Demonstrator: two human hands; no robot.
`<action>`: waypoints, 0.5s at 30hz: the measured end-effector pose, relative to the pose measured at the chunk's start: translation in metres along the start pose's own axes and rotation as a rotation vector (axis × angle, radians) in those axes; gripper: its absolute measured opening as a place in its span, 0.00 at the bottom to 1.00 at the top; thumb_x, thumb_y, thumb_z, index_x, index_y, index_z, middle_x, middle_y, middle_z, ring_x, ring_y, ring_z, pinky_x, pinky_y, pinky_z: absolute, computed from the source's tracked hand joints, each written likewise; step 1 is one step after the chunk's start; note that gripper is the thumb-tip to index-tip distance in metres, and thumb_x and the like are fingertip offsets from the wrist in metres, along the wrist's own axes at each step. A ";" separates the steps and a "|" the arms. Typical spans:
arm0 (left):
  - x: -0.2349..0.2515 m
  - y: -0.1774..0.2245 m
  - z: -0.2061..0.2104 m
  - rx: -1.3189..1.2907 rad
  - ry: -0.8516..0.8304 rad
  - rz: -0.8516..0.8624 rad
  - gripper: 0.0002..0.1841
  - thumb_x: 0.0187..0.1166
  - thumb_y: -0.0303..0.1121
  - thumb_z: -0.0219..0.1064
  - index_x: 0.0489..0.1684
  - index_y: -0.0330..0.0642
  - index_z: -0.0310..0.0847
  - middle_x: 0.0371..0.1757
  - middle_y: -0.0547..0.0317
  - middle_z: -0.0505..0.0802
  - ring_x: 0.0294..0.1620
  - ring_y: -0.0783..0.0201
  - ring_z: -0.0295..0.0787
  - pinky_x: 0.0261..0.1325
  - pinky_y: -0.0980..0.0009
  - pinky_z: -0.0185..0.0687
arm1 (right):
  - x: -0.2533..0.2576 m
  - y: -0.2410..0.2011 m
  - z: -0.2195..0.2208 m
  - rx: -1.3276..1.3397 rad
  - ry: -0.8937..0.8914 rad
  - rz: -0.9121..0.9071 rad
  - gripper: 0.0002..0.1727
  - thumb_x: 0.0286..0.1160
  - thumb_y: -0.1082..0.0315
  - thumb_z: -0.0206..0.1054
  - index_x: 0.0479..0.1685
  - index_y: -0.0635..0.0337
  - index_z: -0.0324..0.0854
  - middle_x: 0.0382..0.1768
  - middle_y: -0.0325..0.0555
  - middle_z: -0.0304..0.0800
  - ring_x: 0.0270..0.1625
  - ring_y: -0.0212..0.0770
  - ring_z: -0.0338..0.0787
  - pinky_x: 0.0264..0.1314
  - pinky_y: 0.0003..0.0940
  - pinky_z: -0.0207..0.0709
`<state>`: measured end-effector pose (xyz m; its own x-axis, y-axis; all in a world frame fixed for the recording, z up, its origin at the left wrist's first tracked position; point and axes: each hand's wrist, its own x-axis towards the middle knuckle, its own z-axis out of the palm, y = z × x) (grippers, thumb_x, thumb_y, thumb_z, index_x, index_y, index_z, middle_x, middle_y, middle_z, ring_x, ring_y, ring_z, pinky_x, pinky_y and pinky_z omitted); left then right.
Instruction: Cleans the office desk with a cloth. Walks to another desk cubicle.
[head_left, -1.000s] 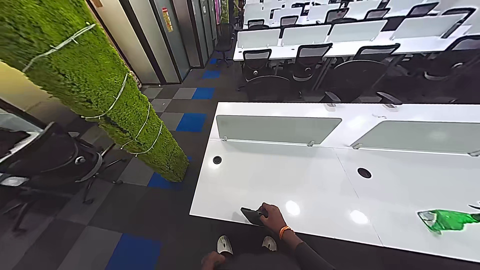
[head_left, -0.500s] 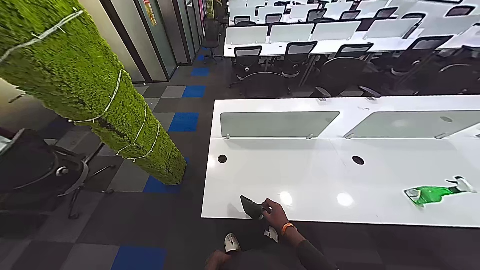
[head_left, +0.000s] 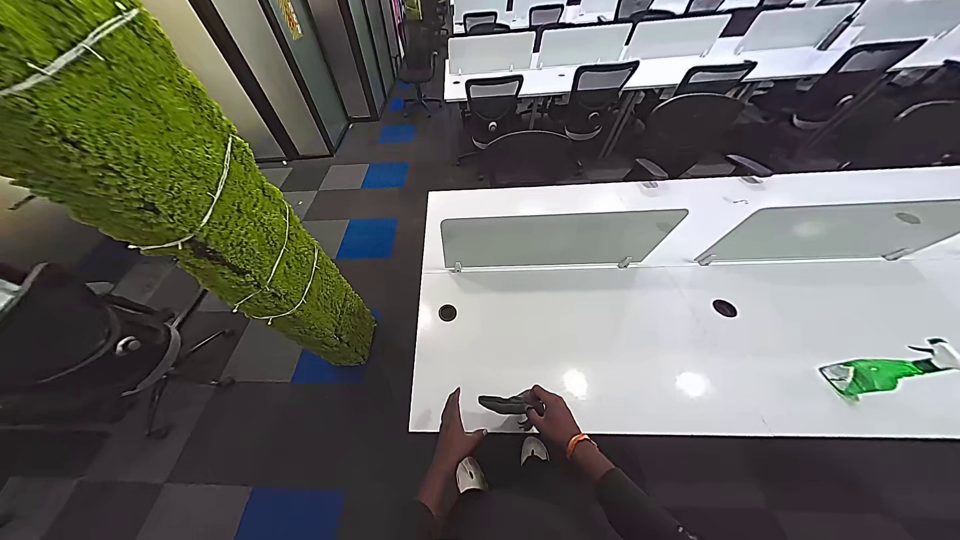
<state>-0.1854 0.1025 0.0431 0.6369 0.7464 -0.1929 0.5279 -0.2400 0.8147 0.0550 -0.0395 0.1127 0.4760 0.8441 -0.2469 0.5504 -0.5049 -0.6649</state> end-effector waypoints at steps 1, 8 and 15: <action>0.005 0.009 -0.002 -0.015 -0.006 0.048 0.61 0.50 0.49 0.88 0.91 0.37 0.56 0.90 0.42 0.67 0.91 0.48 0.61 0.91 0.52 0.60 | 0.001 -0.001 0.000 0.017 -0.005 -0.005 0.14 0.64 0.61 0.71 0.47 0.57 0.87 0.42 0.47 0.95 0.51 0.47 0.93 0.61 0.54 0.83; 0.019 0.033 0.009 -0.047 -0.131 0.148 0.17 0.75 0.39 0.73 0.55 0.37 0.91 0.67 0.47 0.91 0.74 0.56 0.84 0.83 0.57 0.73 | 0.011 0.011 -0.012 0.123 -0.164 -0.047 0.15 0.71 0.59 0.69 0.50 0.58 0.84 0.40 0.51 0.92 0.46 0.49 0.92 0.54 0.54 0.85; 0.019 0.048 0.027 0.158 -0.193 -0.123 0.20 0.74 0.40 0.73 0.60 0.38 0.88 0.61 0.45 0.92 0.67 0.51 0.88 0.77 0.50 0.78 | 0.021 0.034 -0.033 0.160 -0.212 -0.088 0.17 0.73 0.59 0.67 0.56 0.56 0.85 0.42 0.51 0.93 0.47 0.50 0.93 0.55 0.54 0.85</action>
<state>-0.1327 0.0886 0.0643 0.6499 0.6472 -0.3985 0.6794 -0.2597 0.6863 0.1059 -0.0446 0.1082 0.2676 0.9107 -0.3145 0.4597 -0.4076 -0.7890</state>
